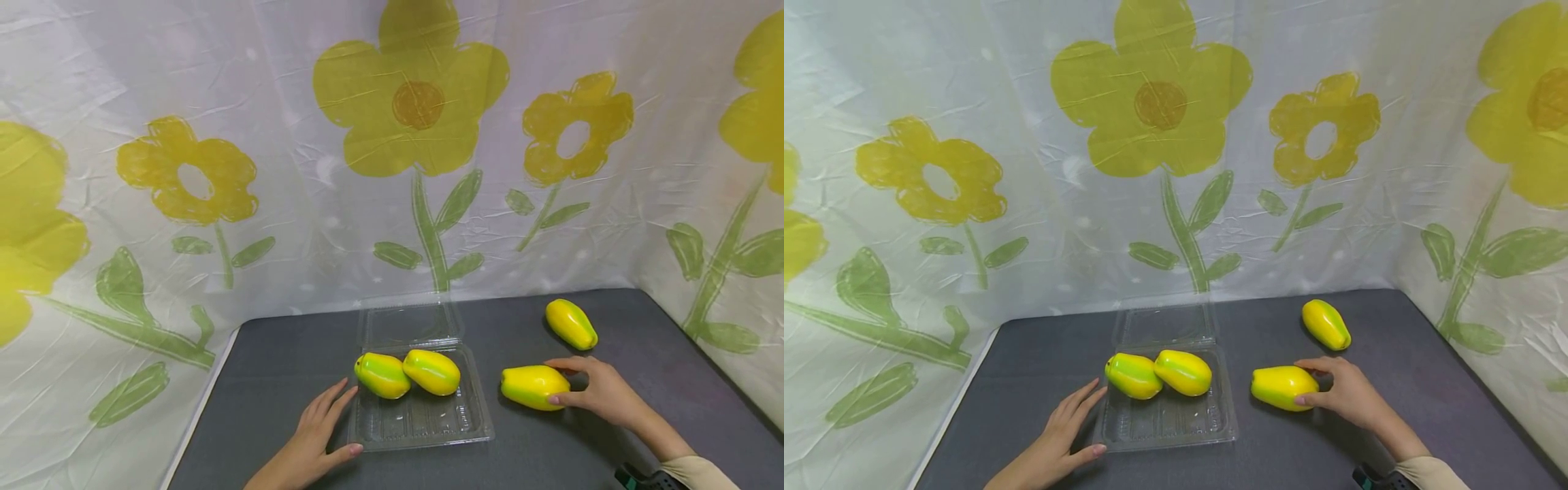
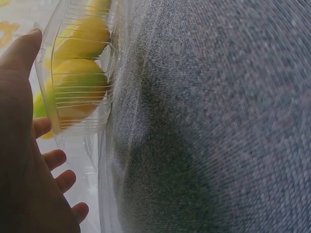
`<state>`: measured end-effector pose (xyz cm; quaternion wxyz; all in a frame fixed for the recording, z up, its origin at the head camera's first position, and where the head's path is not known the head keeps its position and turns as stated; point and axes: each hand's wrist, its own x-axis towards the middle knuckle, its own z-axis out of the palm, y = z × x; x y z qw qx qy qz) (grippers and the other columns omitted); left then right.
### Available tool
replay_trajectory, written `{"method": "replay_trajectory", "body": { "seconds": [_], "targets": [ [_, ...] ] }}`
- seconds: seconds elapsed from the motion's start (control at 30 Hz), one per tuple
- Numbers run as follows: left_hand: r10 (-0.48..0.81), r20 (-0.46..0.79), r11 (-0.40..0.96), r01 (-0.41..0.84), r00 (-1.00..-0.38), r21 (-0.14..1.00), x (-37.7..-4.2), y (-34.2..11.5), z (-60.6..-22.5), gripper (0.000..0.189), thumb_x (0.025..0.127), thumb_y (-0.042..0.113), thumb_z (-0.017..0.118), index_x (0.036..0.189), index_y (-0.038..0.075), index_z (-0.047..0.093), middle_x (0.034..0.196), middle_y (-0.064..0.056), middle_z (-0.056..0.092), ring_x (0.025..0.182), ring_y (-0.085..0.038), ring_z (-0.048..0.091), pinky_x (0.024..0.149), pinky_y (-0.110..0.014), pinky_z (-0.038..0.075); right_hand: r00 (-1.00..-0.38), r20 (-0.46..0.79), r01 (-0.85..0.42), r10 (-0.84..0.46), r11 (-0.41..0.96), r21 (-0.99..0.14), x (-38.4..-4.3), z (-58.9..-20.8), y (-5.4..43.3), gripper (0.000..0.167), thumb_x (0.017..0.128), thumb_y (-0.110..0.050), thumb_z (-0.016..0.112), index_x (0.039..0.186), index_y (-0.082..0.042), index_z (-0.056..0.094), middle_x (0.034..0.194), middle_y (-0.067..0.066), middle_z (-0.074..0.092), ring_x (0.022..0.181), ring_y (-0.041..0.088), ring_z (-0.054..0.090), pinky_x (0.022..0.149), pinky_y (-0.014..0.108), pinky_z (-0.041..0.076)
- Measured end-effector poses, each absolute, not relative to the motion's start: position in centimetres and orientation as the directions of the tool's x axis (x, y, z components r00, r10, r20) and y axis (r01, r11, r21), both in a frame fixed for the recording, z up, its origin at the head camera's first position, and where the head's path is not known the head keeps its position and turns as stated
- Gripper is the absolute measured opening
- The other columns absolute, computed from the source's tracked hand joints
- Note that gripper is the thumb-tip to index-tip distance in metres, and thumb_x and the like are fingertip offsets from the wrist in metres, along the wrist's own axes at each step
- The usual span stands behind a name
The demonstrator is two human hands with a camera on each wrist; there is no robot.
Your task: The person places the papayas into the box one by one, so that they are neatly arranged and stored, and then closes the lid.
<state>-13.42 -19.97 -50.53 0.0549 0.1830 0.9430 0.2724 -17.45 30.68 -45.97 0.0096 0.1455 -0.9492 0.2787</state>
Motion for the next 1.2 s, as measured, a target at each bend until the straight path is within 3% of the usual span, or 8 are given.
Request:
{"method": "replay_trajectory", "body": {
  "seconds": [0.33, 0.67, 1.2],
  "targets": [
    [0.377, -0.008, 0.781, 0.313, -0.926, 0.54, -13.5, -20.0, -50.6, 0.081, 0.091, 0.058, 0.061, 0.158, 0.034, 0.023, 0.166, -0.005, 0.017, 0.147, -0.042, 0.024, 0.107, -0.077, 0.022, -0.961, 0.128, -0.274, -0.246, 0.766, -0.582, -17.4, -44.5, 30.0, 0.066, 0.074, -0.052, 0.081, 0.128, -0.017, 0.067, 0.119, 0.002, 0.072, 0.101, 0.021, 0.065, 0.085, 0.051, 0.053],
    [0.37, 0.0, 0.783, 0.312, -0.929, 0.538, -13.4, -20.0, -50.8, 0.083, 0.091, 0.057, 0.061, 0.159, 0.029, 0.021, 0.166, -0.006, 0.018, 0.147, -0.041, 0.025, 0.107, -0.076, 0.022, -0.941, 0.198, -0.338, -0.274, 0.717, -0.609, -17.3, -43.6, 26.8, 0.06, 0.075, -0.047, 0.083, 0.126, -0.02, 0.067, 0.119, -0.005, 0.072, 0.104, 0.017, 0.065, 0.088, 0.035, 0.054],
    [0.375, 0.006, 0.782, 0.32, -0.927, 0.536, -13.4, -20.2, -50.8, 0.085, 0.091, 0.057, 0.061, 0.159, 0.025, 0.022, 0.167, -0.006, 0.017, 0.148, -0.04, 0.024, 0.108, -0.076, 0.022, -0.92, 0.207, -0.383, -0.333, 0.648, -0.659, -17.8, -43.9, 20.2, 0.06, 0.071, -0.048, 0.085, 0.123, -0.022, 0.07, 0.111, -0.01, 0.072, 0.099, 0.016, 0.064, 0.089, 0.042, 0.054]
  ]
}}
